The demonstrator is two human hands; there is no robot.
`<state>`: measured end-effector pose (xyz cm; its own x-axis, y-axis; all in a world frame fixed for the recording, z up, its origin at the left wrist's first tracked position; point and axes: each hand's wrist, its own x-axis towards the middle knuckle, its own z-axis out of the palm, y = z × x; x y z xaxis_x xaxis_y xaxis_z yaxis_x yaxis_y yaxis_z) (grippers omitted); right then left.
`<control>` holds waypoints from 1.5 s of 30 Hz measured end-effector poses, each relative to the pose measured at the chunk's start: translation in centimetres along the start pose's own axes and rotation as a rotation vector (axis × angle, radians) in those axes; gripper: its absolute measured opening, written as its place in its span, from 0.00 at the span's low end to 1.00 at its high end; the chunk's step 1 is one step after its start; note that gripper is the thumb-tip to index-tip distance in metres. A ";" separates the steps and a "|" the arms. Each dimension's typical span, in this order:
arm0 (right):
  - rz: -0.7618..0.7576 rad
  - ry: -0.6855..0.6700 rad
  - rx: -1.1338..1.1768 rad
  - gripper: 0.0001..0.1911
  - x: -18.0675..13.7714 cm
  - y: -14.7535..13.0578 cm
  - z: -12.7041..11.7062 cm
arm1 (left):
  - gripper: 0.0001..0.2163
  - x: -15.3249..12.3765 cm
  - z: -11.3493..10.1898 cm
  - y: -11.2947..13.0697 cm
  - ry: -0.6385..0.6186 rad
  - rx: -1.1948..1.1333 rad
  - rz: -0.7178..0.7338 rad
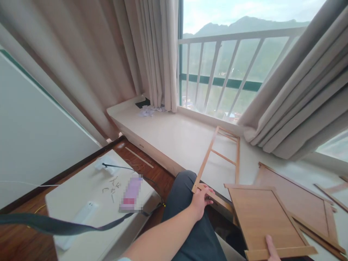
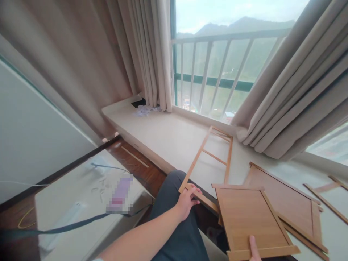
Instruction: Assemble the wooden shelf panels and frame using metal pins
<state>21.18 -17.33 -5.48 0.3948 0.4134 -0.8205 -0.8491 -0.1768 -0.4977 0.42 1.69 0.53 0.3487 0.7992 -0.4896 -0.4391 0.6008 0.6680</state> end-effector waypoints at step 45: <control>-0.127 -0.251 -0.047 0.15 2.7 1.8 7.0 | 0.04 2.9 -0.4 1.6 0.077 0.026 -0.319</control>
<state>18.29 -10.26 -6.63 0.3927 0.6423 -0.6582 -0.7790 -0.1481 -0.6093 0.40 5.00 -0.07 0.4014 0.5702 -0.7168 -0.2963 0.8213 0.4875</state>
